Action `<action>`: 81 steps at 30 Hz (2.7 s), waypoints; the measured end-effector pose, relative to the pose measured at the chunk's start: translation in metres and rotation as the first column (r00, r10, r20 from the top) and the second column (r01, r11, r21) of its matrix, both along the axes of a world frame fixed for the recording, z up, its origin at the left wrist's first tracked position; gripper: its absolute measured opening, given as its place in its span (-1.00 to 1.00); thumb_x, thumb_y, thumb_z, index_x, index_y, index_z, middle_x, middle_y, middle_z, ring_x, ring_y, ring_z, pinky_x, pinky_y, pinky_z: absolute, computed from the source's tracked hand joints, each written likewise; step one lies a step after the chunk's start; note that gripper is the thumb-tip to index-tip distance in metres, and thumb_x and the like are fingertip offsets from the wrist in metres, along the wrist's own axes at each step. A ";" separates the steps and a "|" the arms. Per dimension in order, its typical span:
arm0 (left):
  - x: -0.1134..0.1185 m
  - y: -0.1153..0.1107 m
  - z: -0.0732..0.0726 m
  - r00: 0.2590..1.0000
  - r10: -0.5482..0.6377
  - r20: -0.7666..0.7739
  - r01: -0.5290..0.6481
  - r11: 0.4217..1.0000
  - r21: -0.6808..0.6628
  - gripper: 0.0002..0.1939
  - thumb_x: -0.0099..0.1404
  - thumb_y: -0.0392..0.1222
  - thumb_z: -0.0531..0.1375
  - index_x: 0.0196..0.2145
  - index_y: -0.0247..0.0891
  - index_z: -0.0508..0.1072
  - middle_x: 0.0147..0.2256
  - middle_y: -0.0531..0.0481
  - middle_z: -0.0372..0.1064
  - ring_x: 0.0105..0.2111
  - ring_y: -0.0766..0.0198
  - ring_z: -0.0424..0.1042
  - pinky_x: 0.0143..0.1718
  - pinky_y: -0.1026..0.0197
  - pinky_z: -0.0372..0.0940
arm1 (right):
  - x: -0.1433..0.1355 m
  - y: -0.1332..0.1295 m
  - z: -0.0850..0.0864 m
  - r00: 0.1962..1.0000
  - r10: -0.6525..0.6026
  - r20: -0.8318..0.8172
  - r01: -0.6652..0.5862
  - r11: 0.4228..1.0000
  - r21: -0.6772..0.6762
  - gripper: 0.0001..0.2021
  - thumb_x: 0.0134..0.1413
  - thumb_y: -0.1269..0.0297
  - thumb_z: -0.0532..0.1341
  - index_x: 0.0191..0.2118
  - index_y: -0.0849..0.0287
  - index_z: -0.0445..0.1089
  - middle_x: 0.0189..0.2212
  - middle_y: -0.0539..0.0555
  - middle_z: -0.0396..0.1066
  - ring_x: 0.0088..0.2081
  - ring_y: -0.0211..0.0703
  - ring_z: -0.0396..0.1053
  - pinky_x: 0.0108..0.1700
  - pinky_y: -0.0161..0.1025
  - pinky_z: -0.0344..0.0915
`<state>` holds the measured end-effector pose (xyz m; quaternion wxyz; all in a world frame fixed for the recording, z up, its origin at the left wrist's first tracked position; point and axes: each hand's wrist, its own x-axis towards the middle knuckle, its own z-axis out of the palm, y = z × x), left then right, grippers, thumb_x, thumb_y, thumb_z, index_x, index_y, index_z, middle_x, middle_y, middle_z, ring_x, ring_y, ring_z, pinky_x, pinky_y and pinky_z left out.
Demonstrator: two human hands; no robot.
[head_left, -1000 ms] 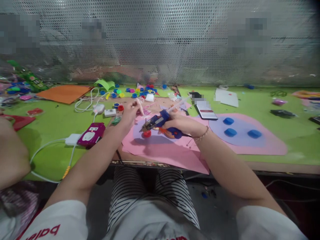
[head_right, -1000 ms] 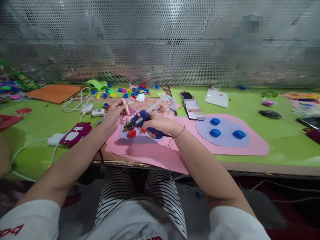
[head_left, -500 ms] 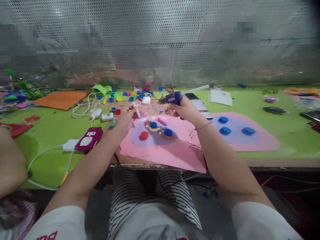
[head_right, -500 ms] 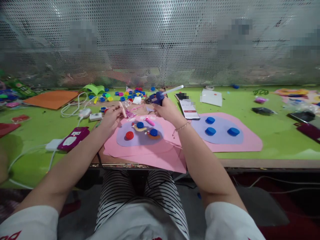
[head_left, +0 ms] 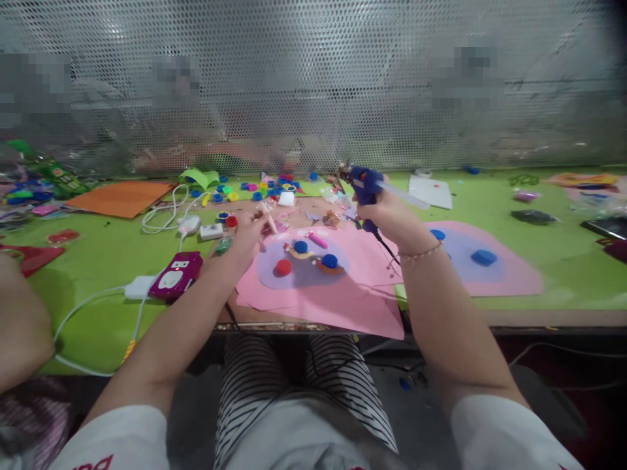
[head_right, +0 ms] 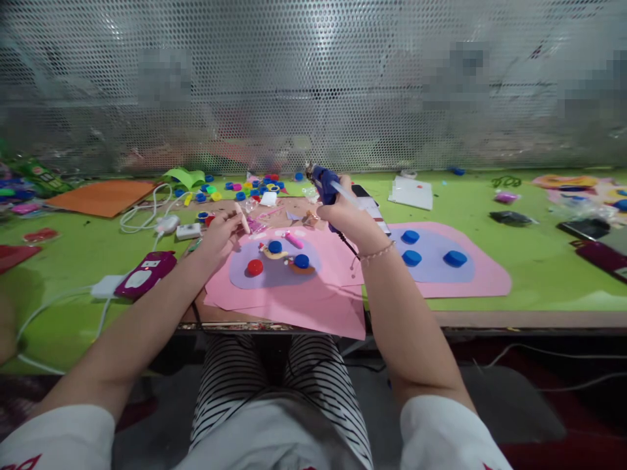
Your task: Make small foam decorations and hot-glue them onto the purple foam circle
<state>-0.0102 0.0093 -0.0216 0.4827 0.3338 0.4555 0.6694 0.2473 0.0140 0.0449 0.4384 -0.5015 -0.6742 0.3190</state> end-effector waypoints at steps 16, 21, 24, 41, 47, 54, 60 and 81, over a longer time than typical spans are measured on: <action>-0.003 0.003 -0.003 0.997 -0.069 0.025 0.070 0.998 -0.005 -0.81 0.08 -0.34 0.27 -0.50 -0.28 0.27 -0.61 0.14 0.23 -0.59 0.43 0.27 -0.43 0.31 0.25 | -0.008 -0.006 -0.017 0.822 0.343 -0.455 -0.442 0.887 -0.130 -0.69 -0.16 0.22 0.37 -0.26 0.14 0.34 -0.36 -0.01 0.35 -0.40 -0.32 0.33 -0.32 -0.32 0.38; -0.002 0.004 -0.002 0.996 -0.023 0.081 0.026 0.999 -0.042 -0.86 0.13 -0.41 0.19 -0.47 -0.29 0.28 -0.59 0.12 0.26 -0.57 0.42 0.28 -0.46 0.31 0.23 | -0.010 -0.005 -0.016 0.844 0.207 -0.495 -0.382 0.879 -0.284 -0.69 -0.12 0.26 0.33 -0.21 0.11 0.29 -0.47 -0.05 0.29 -0.48 -0.30 0.32 -0.53 -0.36 0.37; -0.002 0.005 -0.002 0.996 -0.009 0.088 0.013 0.999 -0.050 -0.86 0.11 -0.42 0.21 -0.46 -0.29 0.29 -0.57 0.12 0.27 -0.55 0.42 0.30 -0.45 0.32 0.25 | -0.006 0.005 -0.021 0.834 0.157 -0.530 -0.339 0.902 -0.268 -0.68 -0.18 0.36 0.30 -0.22 0.11 0.28 -0.52 -0.08 0.28 -0.53 -0.35 0.28 -0.60 -0.44 0.29; -0.004 0.007 -0.004 1.000 0.018 0.023 -0.018 1.000 -0.025 -0.81 0.06 -0.33 0.29 -0.47 -0.28 0.29 -0.56 0.12 0.25 -0.57 0.41 0.29 -0.46 0.29 0.26 | -0.005 0.000 -0.035 0.859 0.175 -0.482 -0.355 0.881 -0.312 -0.60 -0.35 0.42 0.28 -0.25 0.12 0.24 -0.56 -0.12 0.29 -0.55 -0.37 0.26 -0.55 -0.42 0.19; -0.003 0.005 -0.003 0.999 0.037 -0.007 -0.037 0.999 -0.016 -0.83 0.07 -0.33 0.27 -0.48 -0.28 0.29 -0.55 0.10 0.27 -0.55 0.40 0.30 -0.48 0.32 0.26 | -0.003 0.004 -0.039 0.874 0.077 -0.479 -0.251 0.917 -0.311 -0.53 -0.34 0.41 0.27 -0.17 0.09 0.18 -0.61 -0.15 0.29 -0.55 -0.33 0.29 -0.51 -0.39 0.20; -0.003 0.004 -0.002 1.000 0.008 -0.011 -0.008 1.000 -0.016 -0.86 0.08 -0.38 0.23 -0.49 -0.30 0.30 -0.55 0.09 0.27 -0.55 0.41 0.30 -0.44 0.29 0.28 | -0.005 -0.002 -0.037 0.909 0.181 -0.376 -0.287 0.926 -0.246 -0.73 -0.21 0.31 0.28 -0.33 0.12 0.21 -0.63 -0.15 0.23 -0.71 -0.40 0.17 -0.68 -0.38 0.00; -0.002 0.003 -0.002 0.999 -0.024 -0.026 0.023 0.999 -0.025 -0.87 0.15 -0.41 0.14 -0.52 -0.30 0.30 -0.61 0.10 0.23 -0.60 0.42 0.26 -0.49 0.31 0.24 | -0.004 0.001 -0.039 0.916 0.185 -0.355 -0.281 0.930 -0.238 -0.77 -0.17 0.31 0.28 -0.35 0.14 0.23 -0.65 -0.15 0.21 -0.71 -0.41 0.18 -0.72 -0.40 -0.07; -0.005 -0.004 0.000 0.963 -0.032 -0.266 -0.011 0.987 -0.160 -0.87 0.11 -0.28 0.18 -0.48 -0.25 0.24 -0.63 0.13 0.20 -0.62 0.37 0.33 -0.59 0.34 0.28 | -0.003 0.007 -0.048 0.922 0.213 -0.324 -0.304 0.916 -0.263 -0.77 -0.13 0.31 0.29 -0.32 0.16 0.24 -0.67 -0.14 0.22 -0.68 -0.40 0.22 -0.68 -0.42 0.00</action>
